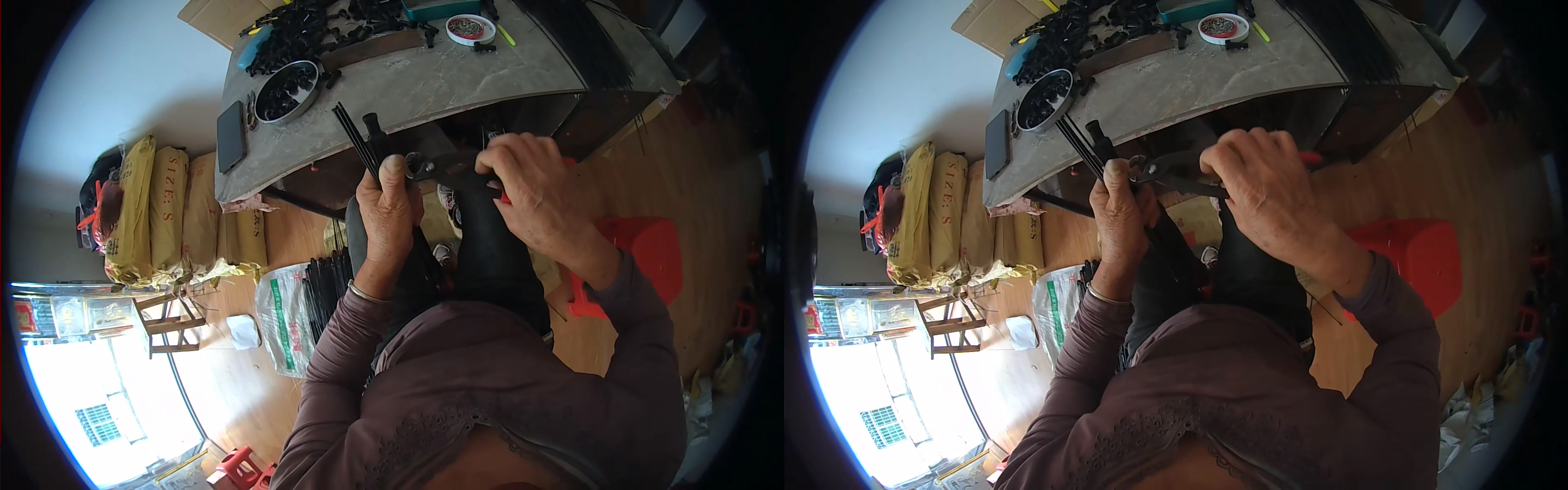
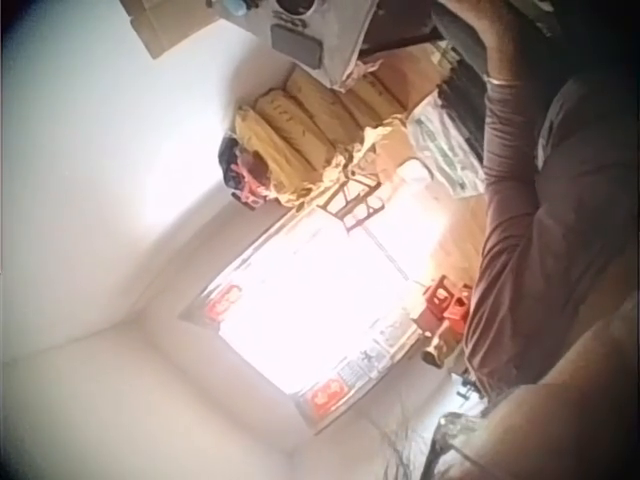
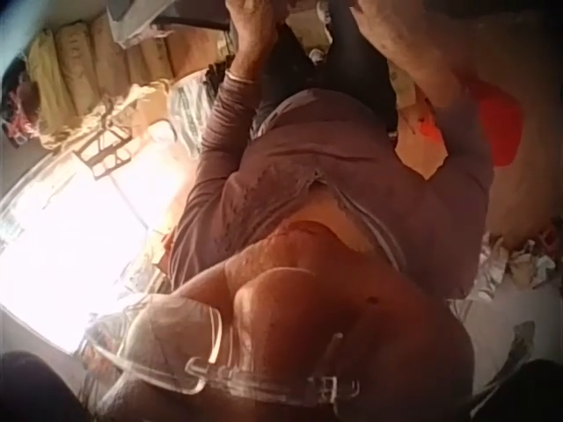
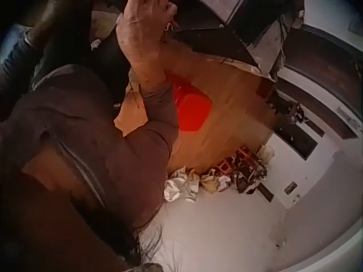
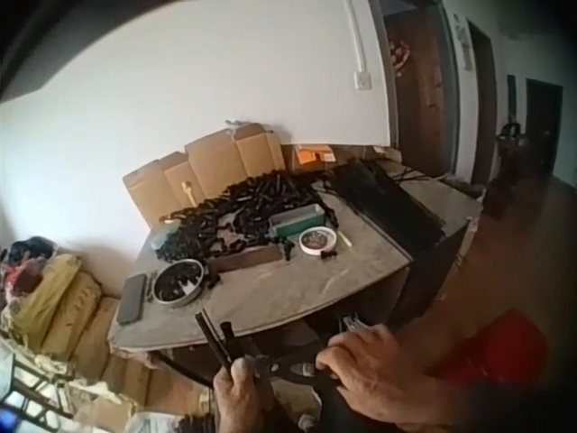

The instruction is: Assembling and bundling wire harnesses using pliers and adhesive tape.

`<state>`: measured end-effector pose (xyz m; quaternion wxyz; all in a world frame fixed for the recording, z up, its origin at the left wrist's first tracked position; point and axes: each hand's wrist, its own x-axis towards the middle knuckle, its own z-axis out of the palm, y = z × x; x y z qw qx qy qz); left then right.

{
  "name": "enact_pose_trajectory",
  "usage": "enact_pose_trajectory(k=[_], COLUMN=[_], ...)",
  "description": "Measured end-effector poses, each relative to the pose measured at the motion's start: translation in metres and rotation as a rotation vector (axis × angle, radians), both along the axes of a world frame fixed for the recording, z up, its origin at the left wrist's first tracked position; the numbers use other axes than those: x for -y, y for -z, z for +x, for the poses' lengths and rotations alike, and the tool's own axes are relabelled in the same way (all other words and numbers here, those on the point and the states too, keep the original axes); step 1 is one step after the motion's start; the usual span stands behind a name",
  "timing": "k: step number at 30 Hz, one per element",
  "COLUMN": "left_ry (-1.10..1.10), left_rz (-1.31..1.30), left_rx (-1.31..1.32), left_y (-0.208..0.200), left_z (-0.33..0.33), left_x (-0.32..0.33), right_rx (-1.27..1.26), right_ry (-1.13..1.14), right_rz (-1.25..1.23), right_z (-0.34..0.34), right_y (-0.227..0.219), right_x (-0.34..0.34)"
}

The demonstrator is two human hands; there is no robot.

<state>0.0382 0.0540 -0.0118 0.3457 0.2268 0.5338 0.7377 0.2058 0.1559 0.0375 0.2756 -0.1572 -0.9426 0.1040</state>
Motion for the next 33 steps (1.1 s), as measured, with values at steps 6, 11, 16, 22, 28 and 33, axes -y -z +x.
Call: enact_pose_trajectory(k=[6, 11, 16, 22, 28, 33], left_ry=[0.066, 0.017, -0.022, 0.023, -0.058, -0.036], left_rz=[0.070, 0.043, 0.037, 0.021, 0.009, -0.040], left_rx=[0.018, 0.061, 0.088, 0.056, 0.042, -0.004], left_y=[0.001, 0.002, -0.001, -0.002, -0.003, 0.000], left_z=[-0.001, -0.004, 0.000, 0.002, 0.004, 0.001], left_x=[-0.002, -0.002, -0.002, -0.005, -0.008, -0.008], right_rx=[-0.020, -0.099, -0.007, 0.001, -0.035, -0.141], right_ry=[0.045, 0.004, -0.028, -0.003, 0.076, 0.026], right_rz=[-0.009, 0.031, 0.094, -0.064, -0.139, -0.284], right_z=[0.004, 0.003, -0.003, -0.001, 0.002, -0.002], right_y=[0.014, 0.008, 0.012, 0.010, 0.028, 0.040], right_x=[0.003, 0.000, -0.005, 0.003, 0.021, 0.032])
